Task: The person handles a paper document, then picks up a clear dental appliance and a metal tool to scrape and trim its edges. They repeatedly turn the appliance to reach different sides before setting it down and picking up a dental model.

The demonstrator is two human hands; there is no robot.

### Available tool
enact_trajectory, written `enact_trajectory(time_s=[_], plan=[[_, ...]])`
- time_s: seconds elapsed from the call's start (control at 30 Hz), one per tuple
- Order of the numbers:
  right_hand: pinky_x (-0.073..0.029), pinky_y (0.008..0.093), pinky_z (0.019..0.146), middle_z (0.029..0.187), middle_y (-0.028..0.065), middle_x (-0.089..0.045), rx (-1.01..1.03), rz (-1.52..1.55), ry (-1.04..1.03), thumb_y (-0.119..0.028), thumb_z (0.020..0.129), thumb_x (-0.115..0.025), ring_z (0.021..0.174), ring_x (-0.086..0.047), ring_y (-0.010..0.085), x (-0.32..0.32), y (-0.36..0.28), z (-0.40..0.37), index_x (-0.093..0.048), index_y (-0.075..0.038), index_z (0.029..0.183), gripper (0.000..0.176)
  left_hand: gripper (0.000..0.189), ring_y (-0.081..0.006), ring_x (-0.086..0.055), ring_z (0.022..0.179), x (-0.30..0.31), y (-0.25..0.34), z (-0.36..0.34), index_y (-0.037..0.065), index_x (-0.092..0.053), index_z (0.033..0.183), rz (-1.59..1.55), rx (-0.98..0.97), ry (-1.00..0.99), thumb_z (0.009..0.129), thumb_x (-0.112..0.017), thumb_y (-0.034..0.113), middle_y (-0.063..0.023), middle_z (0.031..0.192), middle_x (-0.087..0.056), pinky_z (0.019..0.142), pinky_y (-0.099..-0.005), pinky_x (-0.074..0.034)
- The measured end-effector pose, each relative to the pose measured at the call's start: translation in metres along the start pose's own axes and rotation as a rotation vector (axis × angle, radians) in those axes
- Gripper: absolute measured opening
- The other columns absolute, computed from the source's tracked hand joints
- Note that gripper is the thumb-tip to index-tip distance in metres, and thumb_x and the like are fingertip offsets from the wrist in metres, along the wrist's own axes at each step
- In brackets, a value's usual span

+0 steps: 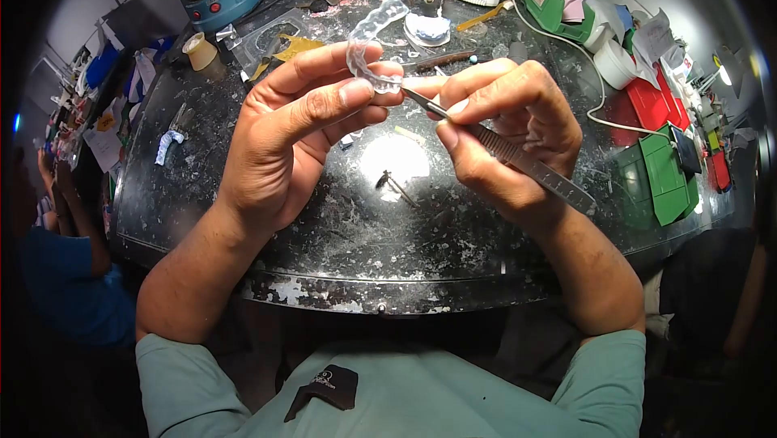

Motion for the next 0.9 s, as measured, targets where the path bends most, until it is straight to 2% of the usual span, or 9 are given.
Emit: enact_trajectory(time_s=[0.13, 0.3, 0.57, 0.67, 0.77, 0.9], plan=[[-0.052, 0.0444, 0.097, 0.096, 0.0143, -0.058, 0.022, -0.025, -0.012, 0.021, 0.077, -0.056, 0.094, -0.064, 0.0200, 0.003, -0.002, 0.000, -0.052, 0.000, 0.099, 0.031, 0.030, -0.0264, -0.066, 0.106, 0.000, 0.000, 0.000, -0.004, -0.059, 0.119, -0.033, 0.002, -0.011, 0.090, -0.062, 0.002, -0.0207, 0.116, -0.065, 0.094, -0.0340, -0.054], [-0.053, 0.0381, 0.091, 0.098, 0.0164, -0.060, 0.034, -0.076, -0.028, 0.021, 0.076, -0.058, 0.107, -0.066, 0.0322, 0.004, -0.003, 0.000, -0.053, 0.000, 0.099, 0.032, 0.032, -0.0261, -0.066, 0.106, -0.001, 0.000, 0.001, -0.003, -0.055, 0.121, 0.000, 0.014, 0.008, 0.090, -0.060, 0.000, -0.0243, 0.121, -0.060, 0.095, -0.0329, -0.055], [-0.056, 0.0362, 0.085, 0.095, 0.0164, -0.061, 0.090, -0.105, -0.017, 0.021, 0.075, -0.059, 0.103, -0.068, 0.0341, 0.001, -0.009, 0.001, -0.054, 0.000, 0.098, 0.032, 0.029, -0.0231, -0.066, 0.106, 0.001, 0.000, 0.000, -0.001, -0.058, 0.114, 0.015, 0.020, 0.019, 0.086, -0.064, -0.003, -0.0239, 0.120, -0.061, 0.095, -0.0315, -0.055], [-0.056, 0.0365, 0.083, 0.093, 0.0163, -0.061, 0.156, -0.117, -0.020, 0.021, 0.074, -0.060, 0.101, -0.068, 0.0350, -0.001, -0.009, 0.001, -0.054, 0.000, 0.097, 0.031, 0.023, -0.0254, -0.066, 0.107, 0.000, 0.001, 0.000, -0.003, -0.061, 0.109, 0.056, -0.074, -0.046, 0.086, -0.065, -0.003, -0.0222, 0.116, -0.065, 0.097, -0.0350, -0.052], [-0.057, 0.0372, 0.082, 0.092, 0.0165, -0.061, 0.188, -0.136, -0.011, 0.021, 0.073, -0.061, 0.100, -0.069, 0.0353, -0.001, -0.011, 0.001, -0.054, 0.001, 0.097, 0.031, 0.026, -0.0285, -0.064, 0.110, -0.005, 0.010, -0.002, 0.003, -0.061, 0.099, 0.423, -0.312, -0.072, 0.078, -0.072, -0.008, -0.0202, 0.110, -0.068, 0.095, -0.0401, -0.053], [-0.056, 0.0402, 0.085, 0.093, 0.0168, -0.062, 0.180, -0.109, -0.010, 0.020, 0.072, -0.062, 0.101, -0.068, 0.0347, -0.002, -0.011, 0.001, -0.055, 0.001, 0.096, 0.031, 0.026, -0.0281, -0.064, 0.111, -0.010, 0.014, -0.007, 0.003, -0.059, 0.095, 0.543, -0.397, -0.074, 0.078, -0.072, -0.012, -0.0215, 0.109, -0.067, 0.095, -0.0392, -0.053]])
Point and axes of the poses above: each hand's wrist, its own z-axis towards the middle knuckle, its own x-axis out of the back of the hand, y = z × x, the point moved 5 cm from there along z, towards the middle knuckle
